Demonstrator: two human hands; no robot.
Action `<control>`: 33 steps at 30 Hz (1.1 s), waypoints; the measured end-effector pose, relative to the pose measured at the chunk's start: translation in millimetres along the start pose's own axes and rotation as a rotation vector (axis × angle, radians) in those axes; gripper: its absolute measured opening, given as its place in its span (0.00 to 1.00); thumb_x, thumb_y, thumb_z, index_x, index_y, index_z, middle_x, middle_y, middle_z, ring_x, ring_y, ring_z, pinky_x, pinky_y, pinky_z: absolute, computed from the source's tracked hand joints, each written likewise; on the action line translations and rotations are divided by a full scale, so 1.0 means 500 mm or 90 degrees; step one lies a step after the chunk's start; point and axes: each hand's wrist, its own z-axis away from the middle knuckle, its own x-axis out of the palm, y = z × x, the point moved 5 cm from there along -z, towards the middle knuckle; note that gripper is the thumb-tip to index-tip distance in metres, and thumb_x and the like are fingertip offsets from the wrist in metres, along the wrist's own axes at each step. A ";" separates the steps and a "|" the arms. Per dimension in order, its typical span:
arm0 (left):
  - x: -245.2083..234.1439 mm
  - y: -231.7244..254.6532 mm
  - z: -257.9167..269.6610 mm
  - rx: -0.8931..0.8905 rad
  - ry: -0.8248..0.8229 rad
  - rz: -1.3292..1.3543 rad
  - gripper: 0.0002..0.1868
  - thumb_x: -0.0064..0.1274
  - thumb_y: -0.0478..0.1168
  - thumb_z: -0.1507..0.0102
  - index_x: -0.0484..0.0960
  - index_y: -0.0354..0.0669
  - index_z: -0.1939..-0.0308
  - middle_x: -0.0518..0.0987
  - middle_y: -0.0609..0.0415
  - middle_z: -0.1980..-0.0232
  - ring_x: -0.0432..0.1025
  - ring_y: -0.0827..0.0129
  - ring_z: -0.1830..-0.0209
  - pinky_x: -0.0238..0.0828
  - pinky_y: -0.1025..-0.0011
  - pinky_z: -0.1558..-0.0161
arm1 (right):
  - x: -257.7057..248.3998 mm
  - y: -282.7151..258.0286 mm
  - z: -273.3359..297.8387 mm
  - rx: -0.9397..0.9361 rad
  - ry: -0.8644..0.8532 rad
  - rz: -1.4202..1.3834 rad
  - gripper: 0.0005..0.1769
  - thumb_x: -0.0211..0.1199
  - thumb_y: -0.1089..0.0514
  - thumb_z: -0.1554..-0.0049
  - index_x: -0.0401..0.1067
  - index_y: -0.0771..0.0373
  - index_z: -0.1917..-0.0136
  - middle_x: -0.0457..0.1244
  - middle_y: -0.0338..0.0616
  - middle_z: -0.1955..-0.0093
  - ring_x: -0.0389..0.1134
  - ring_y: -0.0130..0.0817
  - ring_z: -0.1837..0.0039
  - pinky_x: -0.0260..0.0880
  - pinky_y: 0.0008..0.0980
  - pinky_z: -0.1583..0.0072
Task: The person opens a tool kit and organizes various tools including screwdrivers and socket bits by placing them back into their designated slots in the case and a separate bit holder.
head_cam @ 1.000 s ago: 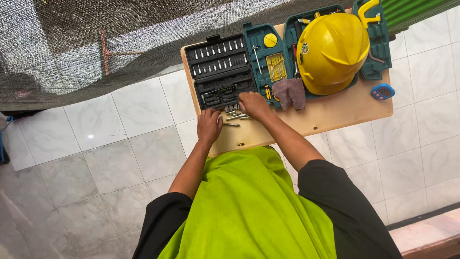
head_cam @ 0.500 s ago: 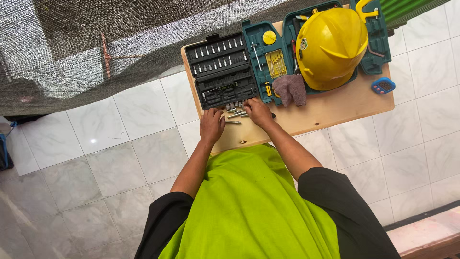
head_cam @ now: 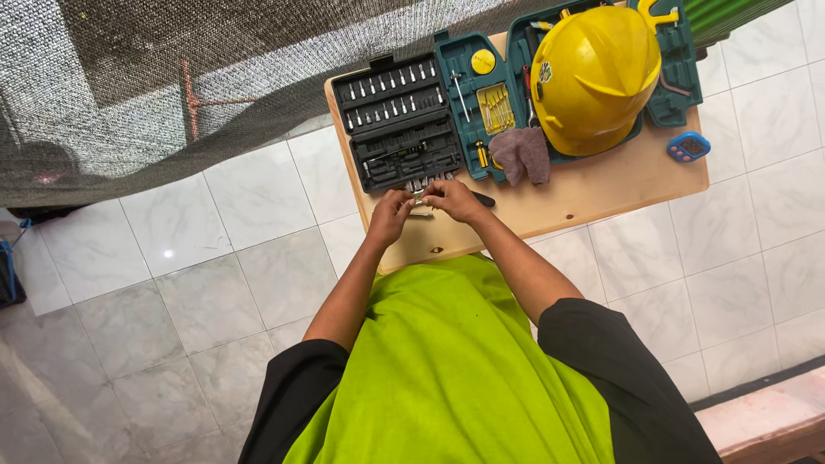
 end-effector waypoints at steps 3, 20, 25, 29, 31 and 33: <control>0.005 -0.004 -0.001 -0.001 -0.017 0.046 0.12 0.56 0.43 0.33 0.82 0.39 0.51 0.76 0.50 0.57 0.72 0.62 0.60 0.70 0.66 0.56 | -0.003 0.001 0.000 0.032 -0.016 -0.027 0.11 0.68 0.56 0.41 0.78 0.65 0.49 0.70 0.37 0.57 0.68 0.23 0.55 0.70 0.27 0.52; 0.010 -0.057 -0.021 -0.127 0.008 0.216 0.12 0.53 0.43 0.32 0.81 0.35 0.58 0.73 0.59 0.64 0.66 0.77 0.66 0.64 0.74 0.63 | 0.001 0.003 0.011 0.098 -0.033 -0.072 0.12 0.66 0.50 0.41 0.76 0.63 0.54 0.69 0.36 0.62 0.65 0.23 0.60 0.66 0.25 0.56; 0.016 -0.064 -0.022 -0.112 0.004 0.243 0.11 0.53 0.43 0.31 0.80 0.38 0.56 0.73 0.60 0.66 0.66 0.77 0.67 0.65 0.75 0.63 | 0.004 0.029 0.003 0.135 -0.059 -0.175 0.12 0.67 0.51 0.40 0.75 0.62 0.56 0.68 0.38 0.63 0.62 0.24 0.63 0.64 0.27 0.58; 0.020 -0.070 -0.023 -0.127 -0.017 0.298 0.11 0.52 0.45 0.30 0.79 0.39 0.56 0.74 0.61 0.66 0.66 0.78 0.66 0.64 0.76 0.63 | 0.003 0.043 -0.003 0.161 -0.074 -0.217 0.11 0.65 0.51 0.39 0.76 0.62 0.55 0.69 0.37 0.63 0.63 0.23 0.62 0.64 0.25 0.57; 0.028 -0.073 -0.008 -0.149 -0.026 0.309 0.12 0.52 0.45 0.30 0.78 0.39 0.57 0.74 0.61 0.67 0.65 0.78 0.67 0.63 0.75 0.63 | 0.007 0.049 0.010 0.168 -0.073 -0.224 0.11 0.65 0.51 0.40 0.75 0.61 0.55 0.68 0.36 0.62 0.63 0.23 0.62 0.65 0.25 0.57; 0.024 -0.067 -0.022 -0.144 -0.036 0.324 0.11 0.52 0.46 0.31 0.79 0.41 0.56 0.75 0.62 0.67 0.65 0.77 0.69 0.62 0.75 0.65 | 0.001 0.036 0.000 0.148 -0.085 -0.210 0.11 0.66 0.51 0.40 0.76 0.62 0.55 0.68 0.38 0.63 0.63 0.24 0.62 0.64 0.26 0.58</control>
